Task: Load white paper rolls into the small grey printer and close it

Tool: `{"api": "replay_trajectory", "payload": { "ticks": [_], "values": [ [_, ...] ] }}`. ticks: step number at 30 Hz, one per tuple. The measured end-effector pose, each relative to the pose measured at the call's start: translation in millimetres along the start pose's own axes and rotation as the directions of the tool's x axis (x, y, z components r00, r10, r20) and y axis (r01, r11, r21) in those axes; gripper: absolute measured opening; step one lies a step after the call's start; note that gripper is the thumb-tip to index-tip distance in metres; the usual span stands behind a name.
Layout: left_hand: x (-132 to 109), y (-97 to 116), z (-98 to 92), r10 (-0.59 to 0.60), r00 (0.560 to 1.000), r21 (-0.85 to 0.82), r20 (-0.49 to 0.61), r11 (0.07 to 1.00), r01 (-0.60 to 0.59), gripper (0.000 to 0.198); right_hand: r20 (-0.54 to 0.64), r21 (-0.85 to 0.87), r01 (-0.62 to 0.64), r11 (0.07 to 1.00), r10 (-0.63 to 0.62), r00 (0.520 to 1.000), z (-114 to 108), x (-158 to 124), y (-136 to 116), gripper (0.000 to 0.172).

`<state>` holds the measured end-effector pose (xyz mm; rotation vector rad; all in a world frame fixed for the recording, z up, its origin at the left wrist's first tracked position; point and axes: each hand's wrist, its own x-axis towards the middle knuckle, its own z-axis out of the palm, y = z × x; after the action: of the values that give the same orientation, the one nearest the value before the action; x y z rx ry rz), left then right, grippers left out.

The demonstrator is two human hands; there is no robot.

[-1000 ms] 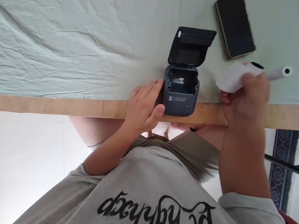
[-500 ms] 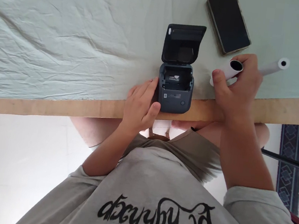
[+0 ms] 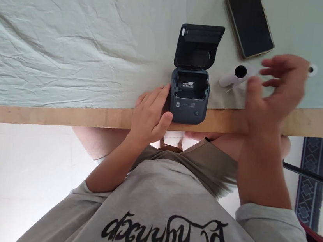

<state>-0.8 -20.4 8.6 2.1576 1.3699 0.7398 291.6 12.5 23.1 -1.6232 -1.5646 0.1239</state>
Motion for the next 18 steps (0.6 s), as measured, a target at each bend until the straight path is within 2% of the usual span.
{"api": "replay_trajectory", "payload": {
  "ticks": [1,3,4,5,7,9,11,13,18],
  "values": [
    [0.1,0.2,-0.1,-0.002,1.0,0.0,0.001,1.0,0.002,0.094,-0.1,-0.021,0.047,0.999,-0.048,0.994,-6.3,1.0,11.0,0.035],
    [0.2,0.3,0.0,-0.001,1.0,0.001,-0.001,1.0,0.001,0.095,-0.281,-0.144,0.09,0.985,-0.128,0.951,-18.7,4.2,40.5,0.029],
    [0.3,0.1,0.3,0.0,1.0,0.002,-0.002,1.0,0.0,0.095,-0.306,-0.193,0.083,0.978,-0.14,0.942,-23.9,5.9,57.3,0.034],
    [0.4,-0.1,0.5,0.003,1.0,0.004,-0.005,1.0,-0.003,0.095,-0.322,-0.235,0.066,0.97,-0.142,0.936,-27.9,7.5,74.2,0.04],
    [0.5,-0.8,0.9,0.013,1.0,0.011,-0.01,1.0,-0.013,0.093,-0.269,-0.235,0.016,0.972,-0.081,0.96,-31.3,9.7,103.4,0.054],
    [0.6,-1.1,1.0,0.029,0.999,0.015,-0.019,0.999,-0.029,0.093,-0.212,-0.201,-0.058,0.978,0.014,0.977,-29.2,11.0,121.0,0.07],
    [0.8,-0.9,0.6,0.038,0.999,0.018,-0.018,0.999,-0.038,0.093,-0.183,-0.177,-0.152,0.972,0.119,0.976,-23.8,12.2,125.5,0.077],
    [1.0,-0.4,0.0,0.032,0.999,0.019,-0.008,0.999,-0.032,0.093,-0.177,-0.165,-0.218,0.962,0.189,0.966,-18.9,13.3,120.6,0.074],
    [1.2,0.1,-0.3,0.024,1.0,0.014,-0.01,1.0,-0.024,0.091,-0.141,-0.164,-0.188,0.968,0.166,0.976,-18.7,10.8,98.1,0.06]
  ]
}}
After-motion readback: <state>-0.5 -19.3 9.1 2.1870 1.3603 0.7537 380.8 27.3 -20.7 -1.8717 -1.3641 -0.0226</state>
